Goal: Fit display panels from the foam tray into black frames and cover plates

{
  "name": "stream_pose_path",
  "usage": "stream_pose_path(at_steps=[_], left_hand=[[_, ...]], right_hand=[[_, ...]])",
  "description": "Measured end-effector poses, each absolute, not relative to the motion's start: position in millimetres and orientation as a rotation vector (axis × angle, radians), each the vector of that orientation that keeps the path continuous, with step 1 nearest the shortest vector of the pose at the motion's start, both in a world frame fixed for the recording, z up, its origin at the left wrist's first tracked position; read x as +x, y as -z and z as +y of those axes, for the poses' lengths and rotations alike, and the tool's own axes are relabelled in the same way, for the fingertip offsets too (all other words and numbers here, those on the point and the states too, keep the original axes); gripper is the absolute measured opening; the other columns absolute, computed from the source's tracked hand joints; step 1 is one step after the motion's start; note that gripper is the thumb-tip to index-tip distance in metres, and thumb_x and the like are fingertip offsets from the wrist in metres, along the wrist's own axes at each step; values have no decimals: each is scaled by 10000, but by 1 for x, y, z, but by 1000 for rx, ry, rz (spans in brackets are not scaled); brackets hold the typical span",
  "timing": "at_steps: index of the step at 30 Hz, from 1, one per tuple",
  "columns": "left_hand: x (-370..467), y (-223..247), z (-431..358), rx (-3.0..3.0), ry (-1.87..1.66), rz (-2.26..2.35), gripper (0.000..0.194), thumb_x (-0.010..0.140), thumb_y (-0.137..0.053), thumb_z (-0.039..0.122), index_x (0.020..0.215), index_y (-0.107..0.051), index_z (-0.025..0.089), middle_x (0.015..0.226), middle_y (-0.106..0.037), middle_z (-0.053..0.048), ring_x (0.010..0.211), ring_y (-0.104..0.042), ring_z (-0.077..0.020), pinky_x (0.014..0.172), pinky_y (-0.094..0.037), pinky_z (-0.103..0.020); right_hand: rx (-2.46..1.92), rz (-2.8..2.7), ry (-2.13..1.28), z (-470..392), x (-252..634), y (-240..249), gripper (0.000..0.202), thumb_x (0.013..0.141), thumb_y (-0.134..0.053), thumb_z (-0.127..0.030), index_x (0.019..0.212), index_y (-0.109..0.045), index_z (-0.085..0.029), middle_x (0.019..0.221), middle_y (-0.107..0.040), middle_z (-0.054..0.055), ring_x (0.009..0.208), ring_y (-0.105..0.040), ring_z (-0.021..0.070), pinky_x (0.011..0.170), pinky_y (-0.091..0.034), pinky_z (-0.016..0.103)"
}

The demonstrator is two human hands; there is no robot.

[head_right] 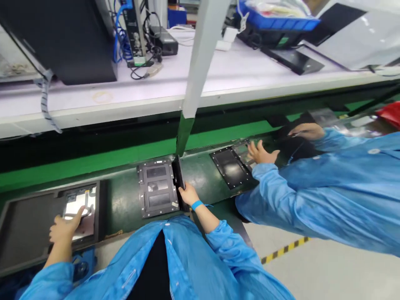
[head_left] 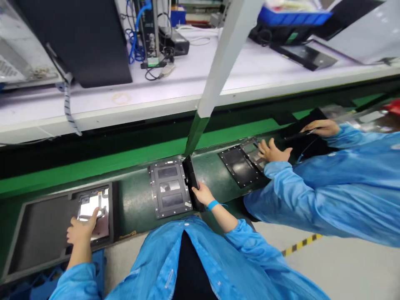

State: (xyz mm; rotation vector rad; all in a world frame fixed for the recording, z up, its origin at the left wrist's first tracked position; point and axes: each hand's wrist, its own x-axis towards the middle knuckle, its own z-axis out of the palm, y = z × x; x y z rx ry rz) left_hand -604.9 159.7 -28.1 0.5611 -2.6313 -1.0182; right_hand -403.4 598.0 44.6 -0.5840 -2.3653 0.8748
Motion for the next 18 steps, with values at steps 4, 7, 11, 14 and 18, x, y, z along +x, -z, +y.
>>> stream_pose_path(at_steps=[4, 7, 11, 14, 18], left_hand=[[-587, -6, 218, 67, 1063, -2309, 813, 788, -460, 648, 1390, -486, 103, 1398, -551, -249, 1378, -478, -470, 1104, -424, -658], [-557, -31, 289, -528, 1238, -2150, 600, 831, -475, 566, 1198, -616, 113, 1191, -667, -215, 1216, -614, -369, 1101, -477, -533], [-513, -43, 379, -1205, 1515, -2022, 364, 847, -574, 530, 996, -689, 219, 986, -723, -108, 960, -695, -271, 960, -556, -439], [-495, -42, 422, -1410, 1826, -2086, 467, 803, -650, 588, 1052, -681, 194, 1029, -729, -128, 921, -708, -257, 870, -582, -418], [-482, -41, 439, -1524, 2203, -2014, 824, 738, -747, 666, 1364, -541, 171, 1319, -664, -179, 1120, -696, -272, 1012, -559, -436]], right_hand=[[-624, -2329, -706, 595, -392, -53, 119, 905, -619, -271, 813, -644, -199, 816, -716, 90, 814, -689, 265, 719, -478, 299], [-627, -2269, -730, 596, -375, -53, 158, 906, -602, -281, 778, -650, -202, 811, -728, 95, 834, -703, 281, 725, -488, 306], [-536, -2035, -836, 598, -332, -56, 275, 906, -555, -410, 887, -727, -197, 899, -761, 103, 881, -711, 304, 774, -539, 352], [-427, -1860, -883, 595, -297, -66, 441, 895, -558, -574, 979, -758, -190, 1004, -770, 105, 968, -696, 321, 855, -557, 399], [-359, -1793, -1024, 587, -281, -76, 567, 884, -552, -708, 981, -742, -183, 977, -759, 95, 940, -683, 303, 844, -566, 403]])
